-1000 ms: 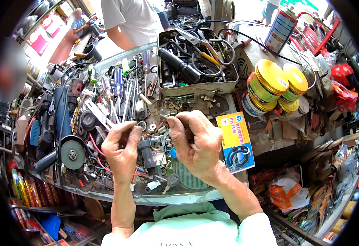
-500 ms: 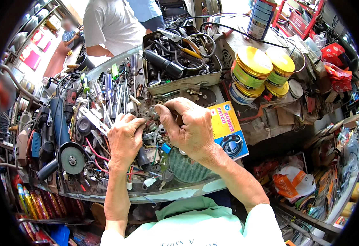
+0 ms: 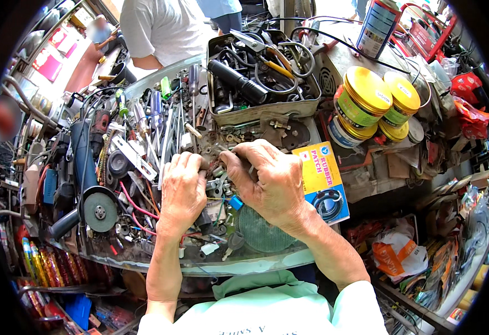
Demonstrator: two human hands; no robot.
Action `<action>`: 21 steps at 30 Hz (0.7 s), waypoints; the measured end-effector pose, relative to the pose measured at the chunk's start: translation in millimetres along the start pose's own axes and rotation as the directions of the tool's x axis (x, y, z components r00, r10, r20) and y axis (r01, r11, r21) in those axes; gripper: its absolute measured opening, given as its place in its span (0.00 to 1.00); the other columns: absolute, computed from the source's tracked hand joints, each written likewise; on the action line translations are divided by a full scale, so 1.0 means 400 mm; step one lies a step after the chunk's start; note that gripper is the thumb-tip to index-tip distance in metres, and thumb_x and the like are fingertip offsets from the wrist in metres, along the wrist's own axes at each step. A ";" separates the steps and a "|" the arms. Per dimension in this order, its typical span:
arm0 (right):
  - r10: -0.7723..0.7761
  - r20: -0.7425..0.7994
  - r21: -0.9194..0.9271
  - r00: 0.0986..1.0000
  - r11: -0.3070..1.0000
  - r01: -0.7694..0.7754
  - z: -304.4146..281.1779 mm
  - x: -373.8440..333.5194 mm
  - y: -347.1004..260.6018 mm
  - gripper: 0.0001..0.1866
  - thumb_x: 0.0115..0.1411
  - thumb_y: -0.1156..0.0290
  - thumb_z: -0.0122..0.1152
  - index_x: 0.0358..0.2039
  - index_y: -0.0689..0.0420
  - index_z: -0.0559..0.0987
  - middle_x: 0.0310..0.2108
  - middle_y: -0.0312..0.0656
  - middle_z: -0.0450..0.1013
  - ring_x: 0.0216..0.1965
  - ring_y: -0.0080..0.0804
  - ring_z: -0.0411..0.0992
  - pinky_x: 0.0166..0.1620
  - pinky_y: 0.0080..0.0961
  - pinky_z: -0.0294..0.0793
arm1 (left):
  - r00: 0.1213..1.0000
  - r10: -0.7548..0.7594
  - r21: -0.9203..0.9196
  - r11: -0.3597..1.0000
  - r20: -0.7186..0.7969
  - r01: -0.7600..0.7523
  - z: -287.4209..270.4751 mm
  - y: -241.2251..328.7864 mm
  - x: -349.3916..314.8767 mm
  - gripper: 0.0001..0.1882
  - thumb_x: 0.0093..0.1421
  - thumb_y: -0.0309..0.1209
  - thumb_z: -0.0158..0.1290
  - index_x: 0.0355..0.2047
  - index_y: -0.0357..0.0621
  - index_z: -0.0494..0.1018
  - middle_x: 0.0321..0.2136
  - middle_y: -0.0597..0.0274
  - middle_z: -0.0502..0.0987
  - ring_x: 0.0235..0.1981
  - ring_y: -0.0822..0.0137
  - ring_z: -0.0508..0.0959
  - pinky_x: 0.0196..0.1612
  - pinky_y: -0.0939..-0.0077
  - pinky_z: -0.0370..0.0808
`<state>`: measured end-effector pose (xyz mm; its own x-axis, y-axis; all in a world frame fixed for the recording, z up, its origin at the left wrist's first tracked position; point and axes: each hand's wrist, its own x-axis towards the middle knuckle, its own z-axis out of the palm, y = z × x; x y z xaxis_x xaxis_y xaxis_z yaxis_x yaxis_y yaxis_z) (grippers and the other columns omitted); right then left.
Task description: The person assembles small lock components on a cluttered workbench. They pick up a key and a lock cylinder, insert the key, and rotate it while holding the cylinder. The person repeatedly handles the key and cylinder, occasionally setting them down and picking them up again.
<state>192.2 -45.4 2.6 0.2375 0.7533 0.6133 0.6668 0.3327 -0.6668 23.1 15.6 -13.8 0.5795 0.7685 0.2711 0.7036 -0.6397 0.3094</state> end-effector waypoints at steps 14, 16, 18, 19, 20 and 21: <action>-0.214 0.114 -0.056 0.970 0.974 0.221 0.020 -0.030 -0.012 0.12 0.53 0.70 0.65 0.37 0.58 0.76 0.25 0.38 0.72 0.18 0.32 0.72 0.18 0.26 0.70 | 0.923 -0.383 -0.875 0.457 -0.032 0.160 -0.030 0.055 -0.016 0.09 0.62 0.21 0.49 0.41 0.34 0.75 0.32 0.60 0.79 0.34 0.75 0.78 0.38 0.83 0.75; -0.219 0.099 -0.043 0.971 0.974 0.224 0.021 -0.030 -0.005 0.12 0.53 0.71 0.65 0.37 0.58 0.76 0.25 0.38 0.72 0.18 0.32 0.72 0.18 0.26 0.70 | 0.937 -0.345 -0.860 0.492 -0.051 0.134 -0.028 0.055 -0.020 0.09 0.61 0.21 0.49 0.41 0.34 0.75 0.33 0.59 0.80 0.34 0.75 0.78 0.38 0.83 0.74; -0.216 0.090 -0.033 0.972 0.975 0.220 0.020 -0.026 -0.002 0.12 0.53 0.71 0.65 0.37 0.58 0.76 0.25 0.38 0.71 0.18 0.32 0.72 0.18 0.26 0.69 | 0.937 -0.336 -0.815 0.567 -0.095 0.120 -0.019 0.042 -0.020 0.10 0.59 0.20 0.51 0.40 0.34 0.76 0.33 0.58 0.80 0.34 0.75 0.78 0.38 0.82 0.74; -0.217 0.089 -0.027 0.972 0.975 0.220 0.021 -0.028 -0.001 0.12 0.53 0.71 0.65 0.37 0.58 0.76 0.24 0.38 0.71 0.18 0.32 0.71 0.18 0.26 0.69 | 0.935 -0.338 -0.798 0.590 -0.107 0.122 -0.018 0.041 -0.021 0.10 0.59 0.20 0.51 0.40 0.34 0.77 0.33 0.58 0.80 0.34 0.75 0.78 0.38 0.82 0.74; -0.217 0.088 -0.021 0.972 0.975 0.220 0.022 -0.031 -0.001 0.11 0.53 0.71 0.64 0.37 0.58 0.76 0.24 0.38 0.71 0.17 0.32 0.71 0.18 0.26 0.69 | 0.932 -0.348 -0.792 0.596 -0.106 0.133 -0.020 0.043 -0.022 0.10 0.58 0.20 0.52 0.40 0.34 0.77 0.33 0.58 0.81 0.33 0.75 0.78 0.38 0.82 0.74; -0.219 0.084 -0.019 0.972 0.975 0.222 0.021 -0.032 -0.001 0.11 0.53 0.71 0.64 0.36 0.58 0.76 0.24 0.38 0.71 0.17 0.32 0.71 0.18 0.26 0.69 | 0.940 -0.325 -0.778 0.616 -0.109 0.122 -0.022 0.043 -0.021 0.10 0.58 0.20 0.52 0.40 0.34 0.77 0.33 0.58 0.81 0.33 0.75 0.78 0.38 0.82 0.74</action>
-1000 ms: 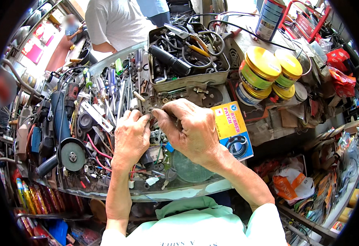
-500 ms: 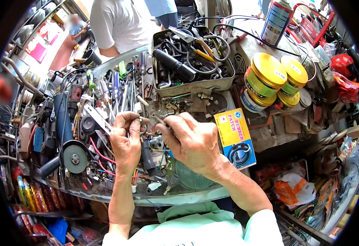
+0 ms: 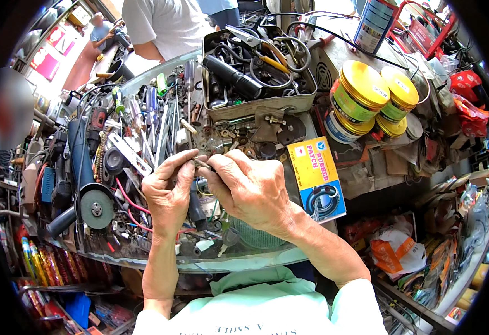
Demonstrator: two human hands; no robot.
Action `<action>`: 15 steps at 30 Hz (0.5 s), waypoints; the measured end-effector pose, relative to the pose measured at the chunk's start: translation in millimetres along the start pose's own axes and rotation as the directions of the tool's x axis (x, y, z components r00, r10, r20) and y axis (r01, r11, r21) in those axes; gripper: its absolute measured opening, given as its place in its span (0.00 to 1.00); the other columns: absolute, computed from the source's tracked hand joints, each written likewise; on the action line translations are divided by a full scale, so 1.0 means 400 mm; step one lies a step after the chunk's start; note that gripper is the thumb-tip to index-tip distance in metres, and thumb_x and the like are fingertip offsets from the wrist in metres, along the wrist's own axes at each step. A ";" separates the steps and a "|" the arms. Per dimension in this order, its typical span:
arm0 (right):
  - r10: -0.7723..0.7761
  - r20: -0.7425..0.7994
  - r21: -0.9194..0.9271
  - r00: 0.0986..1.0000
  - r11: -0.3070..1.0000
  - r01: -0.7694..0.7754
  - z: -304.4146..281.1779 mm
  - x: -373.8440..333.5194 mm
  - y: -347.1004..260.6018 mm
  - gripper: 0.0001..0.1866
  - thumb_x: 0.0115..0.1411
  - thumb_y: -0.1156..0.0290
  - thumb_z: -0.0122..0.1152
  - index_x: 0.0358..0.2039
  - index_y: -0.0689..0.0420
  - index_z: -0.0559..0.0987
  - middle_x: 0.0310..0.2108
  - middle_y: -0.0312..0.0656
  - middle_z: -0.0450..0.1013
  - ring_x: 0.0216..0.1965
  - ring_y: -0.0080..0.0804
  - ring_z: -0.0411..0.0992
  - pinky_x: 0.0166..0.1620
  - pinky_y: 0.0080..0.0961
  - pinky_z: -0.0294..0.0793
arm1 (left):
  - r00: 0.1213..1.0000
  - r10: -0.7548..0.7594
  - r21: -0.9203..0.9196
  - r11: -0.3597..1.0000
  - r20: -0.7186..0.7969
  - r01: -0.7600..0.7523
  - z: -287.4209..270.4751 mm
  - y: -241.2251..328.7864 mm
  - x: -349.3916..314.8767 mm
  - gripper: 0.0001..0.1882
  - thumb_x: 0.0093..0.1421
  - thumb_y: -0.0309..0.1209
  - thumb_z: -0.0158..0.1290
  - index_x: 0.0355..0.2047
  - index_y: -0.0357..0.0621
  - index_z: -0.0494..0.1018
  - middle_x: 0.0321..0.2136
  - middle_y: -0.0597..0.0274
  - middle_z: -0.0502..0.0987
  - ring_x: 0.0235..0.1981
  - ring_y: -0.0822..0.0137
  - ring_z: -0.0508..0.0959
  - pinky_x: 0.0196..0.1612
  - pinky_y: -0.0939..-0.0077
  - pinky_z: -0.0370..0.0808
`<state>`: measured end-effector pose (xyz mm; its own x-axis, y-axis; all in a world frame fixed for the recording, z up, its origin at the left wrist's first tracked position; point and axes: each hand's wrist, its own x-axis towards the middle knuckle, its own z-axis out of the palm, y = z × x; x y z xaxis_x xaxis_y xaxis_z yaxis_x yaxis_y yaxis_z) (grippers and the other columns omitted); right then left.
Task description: The person assembles small lock components on a cluttered workbench. They pick up a key and a lock cylinder, insert the key, and rotate it while holding the cylinder. The person repeatedly handles the key and cylinder, occasionally setting them down and picking them up again.
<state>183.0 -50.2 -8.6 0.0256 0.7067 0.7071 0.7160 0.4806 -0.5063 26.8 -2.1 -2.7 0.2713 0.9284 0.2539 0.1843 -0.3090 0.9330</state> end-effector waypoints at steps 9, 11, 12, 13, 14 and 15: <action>0.052 0.008 -0.016 0.999 0.999 -0.051 -0.001 0.007 0.001 0.07 0.54 0.71 0.63 0.32 0.58 0.75 0.23 0.41 0.71 0.18 0.36 0.71 0.18 0.28 0.69 | 0.983 -0.126 -0.358 0.918 0.134 0.167 -0.010 0.006 0.003 0.10 0.58 0.20 0.55 0.41 0.32 0.76 0.33 0.59 0.80 0.32 0.74 0.79 0.38 0.83 0.77; 0.090 0.034 0.070 0.995 0.993 -0.093 -0.003 0.009 0.005 0.07 0.54 0.71 0.63 0.31 0.58 0.75 0.24 0.41 0.72 0.18 0.37 0.72 0.19 0.29 0.70 | 0.976 -0.152 -0.396 0.895 0.158 0.204 -0.019 0.003 0.008 0.10 0.57 0.20 0.56 0.41 0.32 0.76 0.33 0.58 0.80 0.32 0.74 0.79 0.38 0.83 0.77; 0.108 0.047 0.112 0.993 0.987 -0.113 -0.005 0.010 0.005 0.07 0.54 0.71 0.63 0.31 0.58 0.75 0.24 0.41 0.72 0.19 0.38 0.72 0.19 0.29 0.70 | 0.972 -0.163 -0.414 0.883 0.170 0.220 -0.022 0.003 0.011 0.10 0.57 0.20 0.56 0.40 0.32 0.76 0.33 0.58 0.80 0.32 0.74 0.79 0.37 0.83 0.77; 0.133 0.072 0.138 0.988 0.980 -0.142 -0.011 0.016 -0.001 0.06 0.54 0.72 0.63 0.30 0.59 0.76 0.24 0.41 0.73 0.20 0.39 0.72 0.20 0.30 0.71 | 0.973 -0.163 -0.429 0.876 0.165 0.219 -0.025 0.004 0.013 0.11 0.56 0.21 0.58 0.40 0.32 0.76 0.32 0.58 0.80 0.31 0.75 0.79 0.37 0.83 0.77; 0.133 0.085 0.147 0.987 0.978 -0.144 -0.013 0.018 -0.003 0.06 0.54 0.72 0.63 0.30 0.59 0.76 0.25 0.41 0.73 0.20 0.39 0.72 0.20 0.29 0.71 | 0.971 -0.170 -0.430 0.874 0.168 0.227 -0.028 0.003 0.012 0.11 0.56 0.21 0.58 0.40 0.32 0.77 0.32 0.59 0.80 0.31 0.75 0.79 0.37 0.83 0.77; 0.134 0.098 0.155 0.986 0.977 -0.148 -0.015 0.020 -0.003 0.06 0.54 0.73 0.63 0.30 0.59 0.76 0.25 0.42 0.73 0.21 0.39 0.73 0.21 0.29 0.71 | 0.969 -0.175 -0.431 0.871 0.172 0.234 -0.031 0.000 0.012 0.11 0.55 0.22 0.58 0.40 0.32 0.77 0.32 0.59 0.80 0.30 0.75 0.79 0.37 0.83 0.77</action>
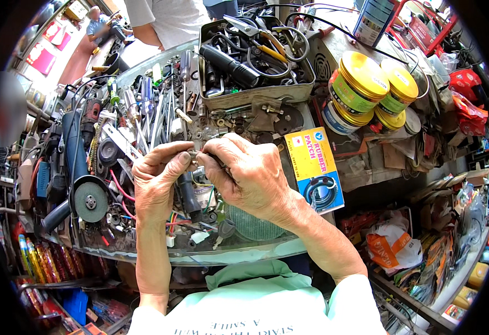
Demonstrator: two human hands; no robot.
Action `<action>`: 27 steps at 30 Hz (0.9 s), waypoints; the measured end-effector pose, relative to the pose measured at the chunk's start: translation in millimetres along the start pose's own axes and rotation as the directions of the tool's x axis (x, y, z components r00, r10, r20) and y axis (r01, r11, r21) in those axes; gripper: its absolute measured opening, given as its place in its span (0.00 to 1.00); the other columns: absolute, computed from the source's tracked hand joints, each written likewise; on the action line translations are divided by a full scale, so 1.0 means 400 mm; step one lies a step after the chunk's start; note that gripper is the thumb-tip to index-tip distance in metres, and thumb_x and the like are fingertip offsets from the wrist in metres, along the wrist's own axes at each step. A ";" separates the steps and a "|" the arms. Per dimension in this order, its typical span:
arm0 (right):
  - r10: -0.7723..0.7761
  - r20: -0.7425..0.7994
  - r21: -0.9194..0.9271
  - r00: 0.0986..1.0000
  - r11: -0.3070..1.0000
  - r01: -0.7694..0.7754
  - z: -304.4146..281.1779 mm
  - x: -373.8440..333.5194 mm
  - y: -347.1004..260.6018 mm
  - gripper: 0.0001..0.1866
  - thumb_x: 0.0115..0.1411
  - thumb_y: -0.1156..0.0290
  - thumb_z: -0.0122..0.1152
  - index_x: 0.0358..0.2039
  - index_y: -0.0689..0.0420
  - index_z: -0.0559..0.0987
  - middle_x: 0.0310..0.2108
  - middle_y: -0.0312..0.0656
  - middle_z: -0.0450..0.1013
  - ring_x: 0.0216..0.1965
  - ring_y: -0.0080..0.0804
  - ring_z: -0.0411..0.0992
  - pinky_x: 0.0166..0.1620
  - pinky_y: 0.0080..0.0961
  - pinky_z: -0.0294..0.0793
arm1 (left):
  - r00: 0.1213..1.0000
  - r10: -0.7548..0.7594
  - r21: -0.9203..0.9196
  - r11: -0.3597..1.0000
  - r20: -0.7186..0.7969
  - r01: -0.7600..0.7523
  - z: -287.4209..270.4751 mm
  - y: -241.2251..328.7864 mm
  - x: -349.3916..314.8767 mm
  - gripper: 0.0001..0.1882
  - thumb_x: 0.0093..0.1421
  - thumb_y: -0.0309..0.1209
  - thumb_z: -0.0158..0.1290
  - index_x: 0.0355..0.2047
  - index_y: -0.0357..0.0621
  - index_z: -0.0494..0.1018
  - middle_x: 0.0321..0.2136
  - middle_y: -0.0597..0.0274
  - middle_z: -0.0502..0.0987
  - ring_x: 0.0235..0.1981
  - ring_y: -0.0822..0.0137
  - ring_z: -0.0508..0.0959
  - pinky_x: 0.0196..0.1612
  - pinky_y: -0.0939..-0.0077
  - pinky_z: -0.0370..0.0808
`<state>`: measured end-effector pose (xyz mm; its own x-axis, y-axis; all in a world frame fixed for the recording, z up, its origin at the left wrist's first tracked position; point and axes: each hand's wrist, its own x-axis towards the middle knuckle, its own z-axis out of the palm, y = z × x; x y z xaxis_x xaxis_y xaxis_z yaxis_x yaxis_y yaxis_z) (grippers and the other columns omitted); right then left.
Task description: The person assembles small lock components on a cluttered workbench. They pick up a key and a lock cylinder, insert the key, and rotate it while holding the cylinder. The person repeatedly handles the key and cylinder, occasionally setting them down and picking them up again.
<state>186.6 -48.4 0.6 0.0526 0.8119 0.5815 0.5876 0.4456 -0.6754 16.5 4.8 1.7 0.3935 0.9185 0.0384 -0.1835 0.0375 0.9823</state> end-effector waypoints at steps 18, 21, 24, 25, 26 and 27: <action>-0.033 0.050 -0.022 0.998 0.999 0.034 0.007 -0.007 0.004 0.05 0.57 0.71 0.59 0.28 0.59 0.75 0.23 0.42 0.72 0.21 0.40 0.72 0.21 0.31 0.70 | 0.999 -0.037 -0.143 0.989 0.011 0.038 0.012 -0.003 -0.009 0.12 0.51 0.21 0.63 0.37 0.33 0.77 0.28 0.61 0.80 0.28 0.77 0.77 0.33 0.86 0.75; 0.040 0.020 0.024 0.999 0.999 -0.040 0.009 -0.006 0.005 0.08 0.57 0.72 0.59 0.24 0.61 0.74 0.19 0.44 0.70 0.20 0.41 0.71 0.21 0.32 0.69 | 1.000 -0.003 -0.108 0.994 -0.013 0.002 0.010 -0.006 -0.008 0.10 0.52 0.19 0.61 0.36 0.33 0.77 0.29 0.61 0.80 0.29 0.77 0.78 0.35 0.85 0.75; 0.154 -0.058 0.028 0.986 0.988 -0.153 -0.003 0.000 -0.005 0.10 0.57 0.72 0.59 0.21 0.62 0.73 0.16 0.46 0.68 0.17 0.43 0.70 0.21 0.33 0.68 | 0.988 0.060 0.014 0.998 -0.145 -0.058 0.012 -0.005 0.001 0.10 0.53 0.21 0.60 0.36 0.34 0.77 0.30 0.61 0.80 0.30 0.75 0.78 0.37 0.82 0.75; 0.187 -0.105 0.060 0.977 0.982 -0.182 -0.001 -0.001 0.002 0.10 0.56 0.72 0.60 0.21 0.62 0.74 0.16 0.46 0.69 0.16 0.41 0.69 0.20 0.32 0.67 | 0.977 0.148 0.235 0.966 -0.152 -0.110 0.010 -0.008 0.005 0.10 0.53 0.21 0.60 0.37 0.35 0.77 0.30 0.62 0.80 0.30 0.76 0.77 0.36 0.83 0.74; 0.197 -0.122 0.038 0.973 0.980 -0.194 -0.008 0.003 0.001 0.10 0.55 0.72 0.60 0.20 0.62 0.74 0.16 0.45 0.69 0.16 0.41 0.69 0.20 0.31 0.67 | 0.962 0.235 0.445 0.883 -0.140 -0.151 0.006 -0.018 0.008 0.11 0.53 0.21 0.60 0.38 0.36 0.77 0.30 0.64 0.79 0.30 0.76 0.77 0.36 0.83 0.73; 0.206 -0.142 0.015 0.968 0.978 -0.206 -0.015 0.008 -0.001 0.10 0.55 0.72 0.61 0.20 0.62 0.74 0.16 0.45 0.69 0.16 0.40 0.69 0.20 0.31 0.67 | 0.942 0.317 0.633 0.753 -0.107 -0.181 0.003 -0.027 0.011 0.12 0.53 0.21 0.60 0.39 0.37 0.77 0.30 0.65 0.79 0.30 0.77 0.76 0.35 0.83 0.72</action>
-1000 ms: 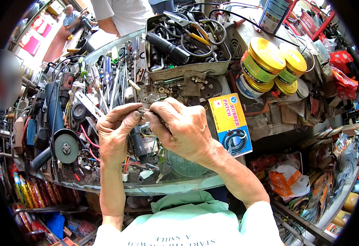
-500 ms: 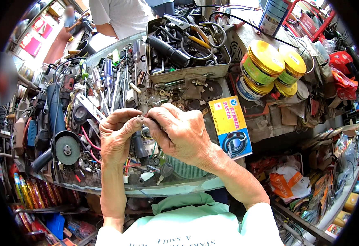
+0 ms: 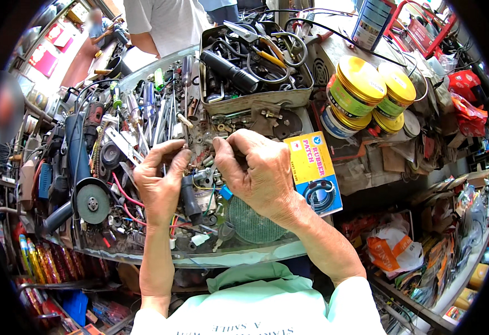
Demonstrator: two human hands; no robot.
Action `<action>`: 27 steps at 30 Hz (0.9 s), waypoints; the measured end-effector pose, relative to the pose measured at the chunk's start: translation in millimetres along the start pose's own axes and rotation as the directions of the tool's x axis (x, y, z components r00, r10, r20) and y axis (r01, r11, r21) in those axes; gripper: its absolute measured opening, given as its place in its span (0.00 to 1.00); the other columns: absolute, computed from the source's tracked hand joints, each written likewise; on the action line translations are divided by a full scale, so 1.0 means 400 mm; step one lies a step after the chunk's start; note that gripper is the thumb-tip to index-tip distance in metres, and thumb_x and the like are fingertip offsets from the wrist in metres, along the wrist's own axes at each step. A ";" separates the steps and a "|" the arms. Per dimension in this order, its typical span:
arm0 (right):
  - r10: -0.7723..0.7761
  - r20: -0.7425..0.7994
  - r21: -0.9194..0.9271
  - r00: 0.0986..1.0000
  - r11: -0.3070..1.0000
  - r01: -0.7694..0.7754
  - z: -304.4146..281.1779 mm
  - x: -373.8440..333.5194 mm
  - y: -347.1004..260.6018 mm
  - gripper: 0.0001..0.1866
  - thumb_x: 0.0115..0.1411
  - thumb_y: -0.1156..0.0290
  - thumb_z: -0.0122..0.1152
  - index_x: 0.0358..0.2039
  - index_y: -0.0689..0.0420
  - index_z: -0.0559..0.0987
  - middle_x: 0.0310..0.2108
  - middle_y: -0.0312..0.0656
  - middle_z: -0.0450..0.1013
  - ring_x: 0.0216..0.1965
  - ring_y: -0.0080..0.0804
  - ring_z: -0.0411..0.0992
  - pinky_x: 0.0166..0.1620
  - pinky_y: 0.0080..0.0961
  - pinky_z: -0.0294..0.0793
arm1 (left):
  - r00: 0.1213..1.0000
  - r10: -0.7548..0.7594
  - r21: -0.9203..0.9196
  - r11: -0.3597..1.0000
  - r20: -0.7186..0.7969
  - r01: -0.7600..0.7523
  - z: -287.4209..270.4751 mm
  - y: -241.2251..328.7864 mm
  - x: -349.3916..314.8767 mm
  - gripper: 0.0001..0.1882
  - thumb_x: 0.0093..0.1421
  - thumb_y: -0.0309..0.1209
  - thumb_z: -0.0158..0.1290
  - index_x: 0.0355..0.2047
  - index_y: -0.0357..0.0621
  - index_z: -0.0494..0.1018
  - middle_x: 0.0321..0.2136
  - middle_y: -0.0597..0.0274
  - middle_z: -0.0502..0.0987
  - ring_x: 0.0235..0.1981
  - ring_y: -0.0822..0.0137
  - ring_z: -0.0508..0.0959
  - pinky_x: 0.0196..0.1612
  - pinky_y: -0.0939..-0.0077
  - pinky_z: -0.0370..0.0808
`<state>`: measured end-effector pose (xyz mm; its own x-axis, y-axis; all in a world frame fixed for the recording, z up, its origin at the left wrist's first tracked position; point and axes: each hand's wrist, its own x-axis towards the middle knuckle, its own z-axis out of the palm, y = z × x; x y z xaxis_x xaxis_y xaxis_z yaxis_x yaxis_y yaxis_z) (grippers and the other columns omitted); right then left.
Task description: The person assembles small lock components on a cluttered workbench. They pick up a key and a lock cylinder, insert the key, and rotate it while holding the cylinder. The person repeatedly handles the key and cylinder, occasionally setting them down and picking them up again.
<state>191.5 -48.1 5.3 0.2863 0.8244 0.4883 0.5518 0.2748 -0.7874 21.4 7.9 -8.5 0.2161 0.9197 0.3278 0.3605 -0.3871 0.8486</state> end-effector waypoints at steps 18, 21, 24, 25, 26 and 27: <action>-0.132 -0.106 -0.086 0.986 0.989 0.123 -0.007 0.022 0.045 0.10 0.54 0.72 0.62 0.19 0.61 0.75 0.16 0.43 0.70 0.17 0.37 0.71 0.21 0.29 0.68 | 0.958 0.224 0.486 0.826 0.180 -0.285 -0.001 0.013 -0.001 0.17 0.49 0.21 0.57 0.41 0.46 0.77 0.40 0.57 0.75 0.43 0.57 0.72 0.51 0.64 0.65; -0.128 -0.104 -0.092 0.986 0.989 0.119 -0.007 0.022 0.048 0.10 0.54 0.72 0.62 0.19 0.61 0.75 0.16 0.42 0.70 0.17 0.37 0.71 0.21 0.29 0.68 | 0.950 0.172 0.454 0.847 0.260 -0.277 -0.019 0.008 -0.001 0.11 0.49 0.23 0.57 0.35 0.43 0.78 0.36 0.58 0.74 0.40 0.58 0.72 0.48 0.65 0.65; -0.118 -0.094 -0.091 0.989 0.990 0.109 -0.005 0.022 0.049 0.11 0.54 0.72 0.62 0.18 0.61 0.75 0.16 0.42 0.70 0.17 0.36 0.70 0.21 0.29 0.68 | 0.931 0.170 0.559 0.759 0.324 -0.333 -0.020 0.025 -0.005 0.09 0.47 0.24 0.56 0.32 0.41 0.78 0.33 0.58 0.74 0.39 0.58 0.72 0.46 0.66 0.65; -0.122 -0.090 -0.093 0.988 0.989 0.113 -0.004 0.022 0.049 0.11 0.54 0.72 0.62 0.18 0.61 0.75 0.16 0.42 0.70 0.16 0.36 0.70 0.20 0.29 0.68 | 0.924 0.167 0.560 0.754 0.344 -0.345 -0.020 0.028 -0.006 0.09 0.46 0.24 0.56 0.31 0.41 0.78 0.32 0.58 0.73 0.38 0.58 0.72 0.46 0.66 0.65; -0.126 -0.086 -0.094 0.988 0.989 0.118 -0.003 0.022 0.049 0.11 0.54 0.72 0.62 0.18 0.61 0.75 0.16 0.42 0.70 0.16 0.36 0.70 0.20 0.28 0.68 | 0.917 0.164 0.560 0.748 0.364 -0.356 -0.022 0.030 -0.006 0.10 0.46 0.23 0.56 0.31 0.41 0.78 0.32 0.57 0.73 0.38 0.58 0.72 0.46 0.66 0.65; -0.130 -0.083 -0.101 0.988 0.987 0.121 -0.003 0.022 0.050 0.11 0.54 0.72 0.62 0.18 0.61 0.75 0.16 0.42 0.70 0.16 0.36 0.70 0.20 0.28 0.68 | 0.905 0.142 0.539 0.762 0.400 -0.358 -0.027 0.030 -0.004 0.11 0.44 0.22 0.55 0.31 0.41 0.78 0.32 0.58 0.72 0.39 0.58 0.72 0.46 0.66 0.65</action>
<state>206.0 -36.0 -5.8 0.2762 0.7377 0.6160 0.6585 0.3216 -0.6804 15.6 2.4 5.8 0.6099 0.7515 0.2514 0.6868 -0.6595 0.3055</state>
